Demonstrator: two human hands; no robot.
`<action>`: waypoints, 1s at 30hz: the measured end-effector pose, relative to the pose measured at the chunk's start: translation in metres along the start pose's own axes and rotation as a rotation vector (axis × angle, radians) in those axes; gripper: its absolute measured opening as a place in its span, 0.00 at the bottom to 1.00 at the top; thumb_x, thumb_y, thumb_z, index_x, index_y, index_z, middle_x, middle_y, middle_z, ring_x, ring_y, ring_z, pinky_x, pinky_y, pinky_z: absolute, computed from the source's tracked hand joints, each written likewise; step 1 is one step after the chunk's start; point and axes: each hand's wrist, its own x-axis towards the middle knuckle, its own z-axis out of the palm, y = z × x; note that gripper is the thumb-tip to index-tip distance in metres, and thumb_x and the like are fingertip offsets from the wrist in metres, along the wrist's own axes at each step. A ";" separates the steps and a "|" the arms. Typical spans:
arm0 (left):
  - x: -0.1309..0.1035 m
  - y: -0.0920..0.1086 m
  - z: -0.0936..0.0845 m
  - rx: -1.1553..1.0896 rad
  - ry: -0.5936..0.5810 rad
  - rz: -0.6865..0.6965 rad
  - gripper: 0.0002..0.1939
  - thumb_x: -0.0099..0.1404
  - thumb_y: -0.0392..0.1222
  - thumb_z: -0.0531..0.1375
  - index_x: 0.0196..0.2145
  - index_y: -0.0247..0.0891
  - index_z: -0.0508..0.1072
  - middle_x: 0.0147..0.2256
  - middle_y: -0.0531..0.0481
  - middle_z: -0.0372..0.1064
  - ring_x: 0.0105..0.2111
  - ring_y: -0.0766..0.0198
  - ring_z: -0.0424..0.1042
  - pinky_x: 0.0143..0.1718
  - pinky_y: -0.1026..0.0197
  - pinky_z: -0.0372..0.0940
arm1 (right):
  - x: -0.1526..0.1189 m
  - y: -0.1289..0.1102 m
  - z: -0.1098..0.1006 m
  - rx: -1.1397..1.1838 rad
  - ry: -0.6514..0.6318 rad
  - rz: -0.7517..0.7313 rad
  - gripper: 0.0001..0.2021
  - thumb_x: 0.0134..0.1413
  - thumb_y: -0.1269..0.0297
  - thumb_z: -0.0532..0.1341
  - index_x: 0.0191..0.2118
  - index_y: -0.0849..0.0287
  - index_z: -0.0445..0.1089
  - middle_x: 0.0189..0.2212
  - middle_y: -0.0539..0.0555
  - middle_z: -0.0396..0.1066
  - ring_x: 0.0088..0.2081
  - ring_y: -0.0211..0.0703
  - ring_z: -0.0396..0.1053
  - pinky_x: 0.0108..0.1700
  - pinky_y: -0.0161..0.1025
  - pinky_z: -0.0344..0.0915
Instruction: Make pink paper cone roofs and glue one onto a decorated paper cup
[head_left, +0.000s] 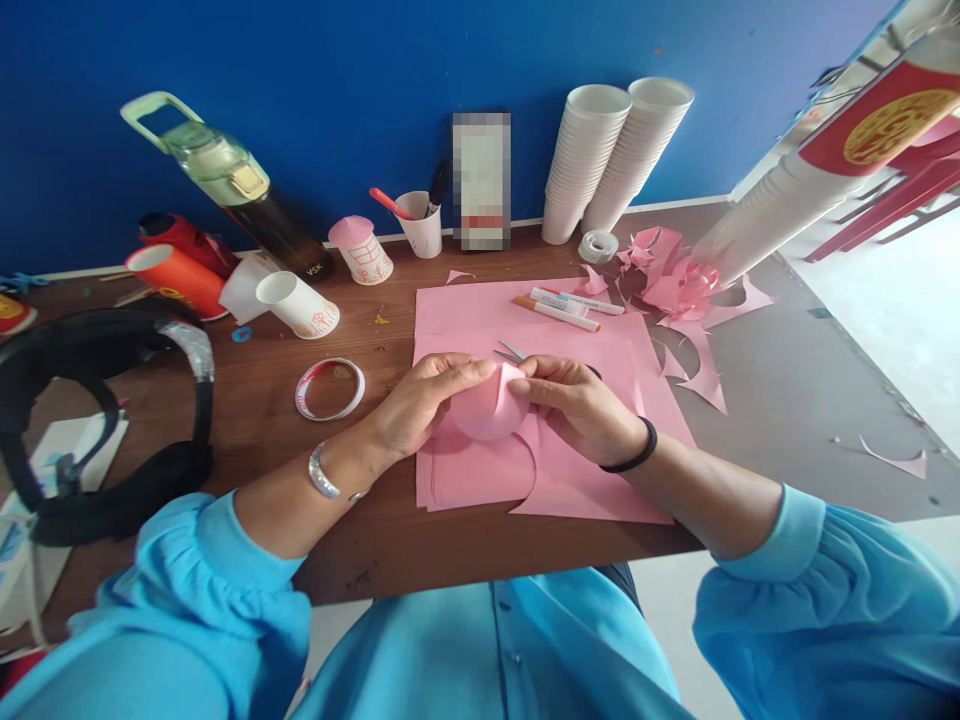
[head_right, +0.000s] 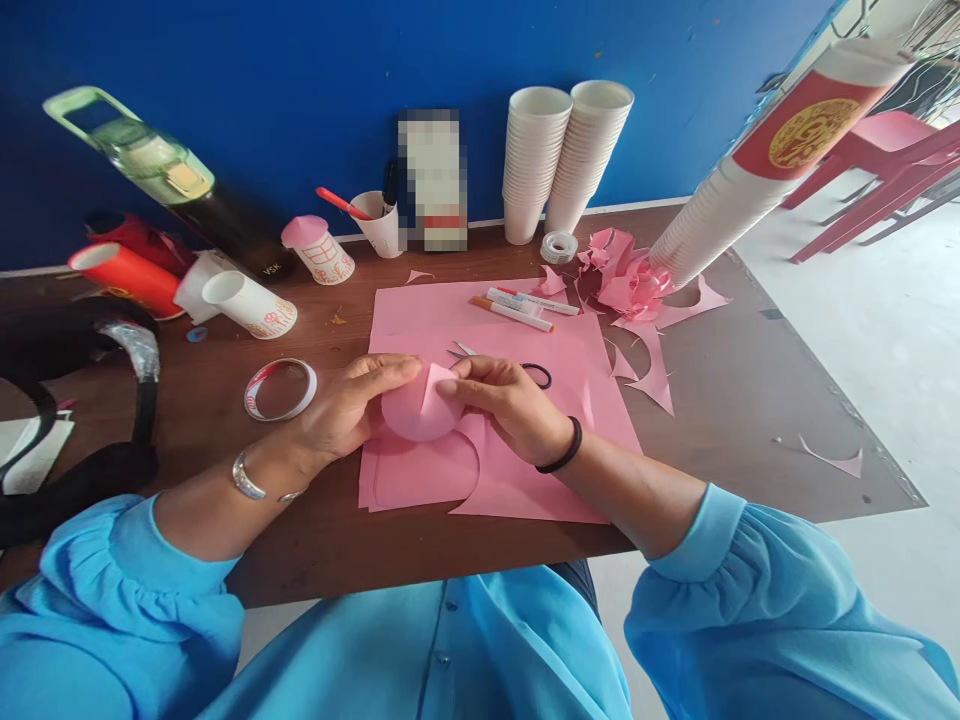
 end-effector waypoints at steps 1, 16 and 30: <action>0.000 -0.001 0.000 -0.059 0.008 0.016 0.17 0.65 0.54 0.65 0.30 0.36 0.78 0.28 0.51 0.72 0.28 0.64 0.68 0.33 0.61 0.62 | 0.000 -0.001 -0.001 0.043 0.033 -0.013 0.16 0.44 0.55 0.77 0.27 0.59 0.73 0.24 0.45 0.68 0.27 0.32 0.63 0.32 0.34 0.59; 0.004 -0.006 0.000 -0.259 0.144 0.141 0.09 0.58 0.44 0.72 0.30 0.38 0.78 0.29 0.54 0.75 0.28 0.67 0.72 0.35 0.63 0.68 | 0.001 0.002 -0.004 0.139 0.041 0.021 0.15 0.40 0.60 0.79 0.26 0.59 0.74 0.24 0.45 0.68 0.26 0.30 0.65 0.33 0.30 0.68; 0.002 -0.007 -0.004 -0.161 0.110 0.076 0.11 0.59 0.46 0.71 0.34 0.38 0.78 0.34 0.51 0.78 0.33 0.62 0.76 0.40 0.59 0.69 | -0.001 0.004 -0.003 -0.204 -0.019 -0.097 0.21 0.43 0.50 0.77 0.32 0.59 0.72 0.27 0.48 0.72 0.28 0.35 0.68 0.33 0.35 0.65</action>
